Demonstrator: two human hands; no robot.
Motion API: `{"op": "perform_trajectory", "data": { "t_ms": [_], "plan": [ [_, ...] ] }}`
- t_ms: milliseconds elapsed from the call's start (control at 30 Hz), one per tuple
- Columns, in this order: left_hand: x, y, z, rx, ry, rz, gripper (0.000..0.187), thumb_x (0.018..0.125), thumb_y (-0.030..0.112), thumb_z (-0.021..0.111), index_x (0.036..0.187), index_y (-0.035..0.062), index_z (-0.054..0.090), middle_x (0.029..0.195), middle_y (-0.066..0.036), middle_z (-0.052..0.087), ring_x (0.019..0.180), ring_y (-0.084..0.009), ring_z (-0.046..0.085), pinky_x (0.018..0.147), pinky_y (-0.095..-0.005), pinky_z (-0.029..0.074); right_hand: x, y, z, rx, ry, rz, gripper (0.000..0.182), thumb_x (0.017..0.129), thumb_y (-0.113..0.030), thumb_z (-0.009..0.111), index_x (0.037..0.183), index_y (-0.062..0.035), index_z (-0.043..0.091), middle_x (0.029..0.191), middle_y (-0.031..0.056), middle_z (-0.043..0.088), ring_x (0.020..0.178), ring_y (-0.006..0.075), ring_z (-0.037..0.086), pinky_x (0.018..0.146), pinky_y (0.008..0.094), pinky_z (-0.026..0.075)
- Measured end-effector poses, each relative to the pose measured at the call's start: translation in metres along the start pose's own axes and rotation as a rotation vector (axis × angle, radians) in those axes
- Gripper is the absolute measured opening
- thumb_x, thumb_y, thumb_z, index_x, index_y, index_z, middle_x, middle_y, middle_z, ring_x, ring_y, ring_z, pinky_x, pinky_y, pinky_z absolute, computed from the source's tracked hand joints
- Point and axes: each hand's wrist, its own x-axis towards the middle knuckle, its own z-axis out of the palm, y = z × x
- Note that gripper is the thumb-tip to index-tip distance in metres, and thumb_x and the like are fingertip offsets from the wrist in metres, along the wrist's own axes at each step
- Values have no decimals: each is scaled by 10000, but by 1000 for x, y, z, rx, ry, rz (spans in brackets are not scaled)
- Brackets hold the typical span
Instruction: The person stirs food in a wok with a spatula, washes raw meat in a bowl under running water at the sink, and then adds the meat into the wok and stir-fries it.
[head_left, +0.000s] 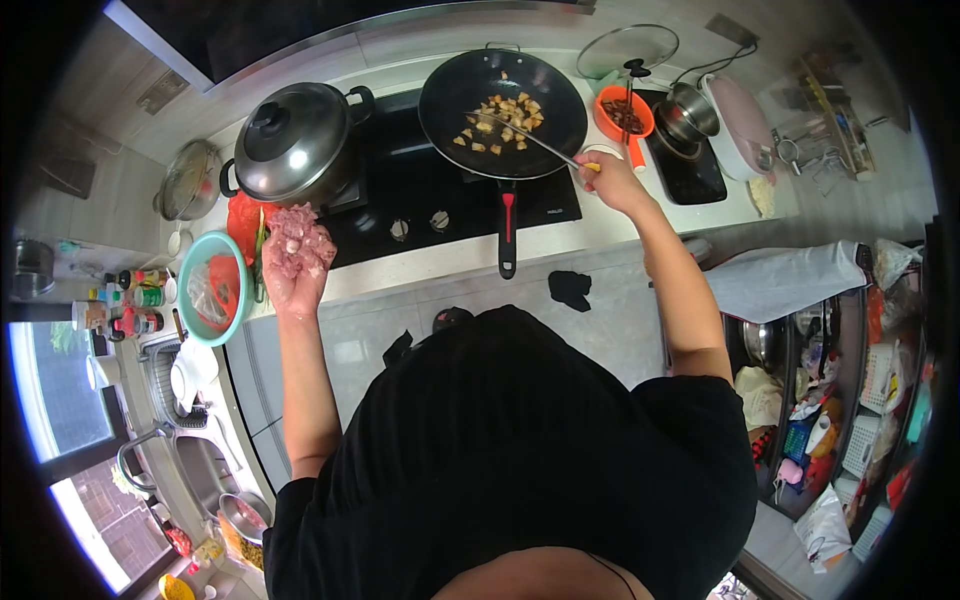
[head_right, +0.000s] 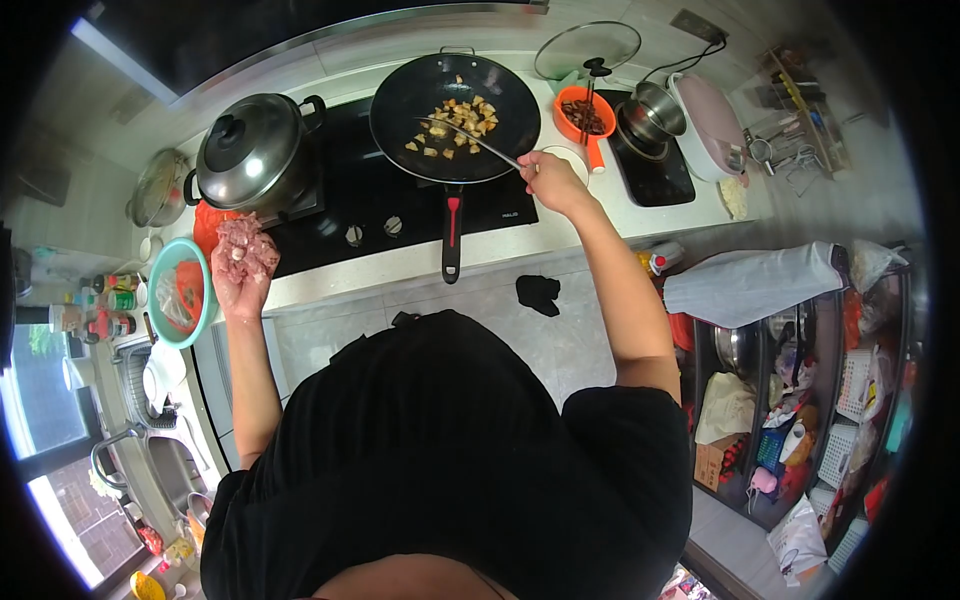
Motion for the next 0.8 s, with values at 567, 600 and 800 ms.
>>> {"op": "perform_trajectory", "data": {
  "t_ms": [567, 600, 800],
  "plan": [
    [2, 6, -1, 51, 119, 12, 367, 841, 168, 567, 1169, 15, 506, 997, -67, 549, 810, -185, 473, 711, -310, 417, 16, 26, 35, 30, -2, 7, 252, 910, -124, 541, 1134, -16, 584, 813, 97, 639, 667, 180, 604, 649, 323, 493],
    [3, 6, -1, 66, 106, 5, 365, 843, 169, 565, 1169, 15, 505, 994, -67, 549, 809, -184, 474, 709, -309, 417, 15, 25, 37, 16, 1, -3, 253, 909, -122, 540, 1134, -16, 584, 811, 99, 638, 667, 182, 604, 646, 326, 492],
    [15, -1, 6, 164, 134, 3, 373, 851, 191, 567, 1166, 3, 501, 941, -61, 554, 804, -181, 483, 680, -300, 413, 0, 18, 34, -22, -9, 25, 241, 909, -78, 517, 1133, -14, 579, 827, 96, 620, 679, 172, 582, 649, 304, 481]
  ]
}}
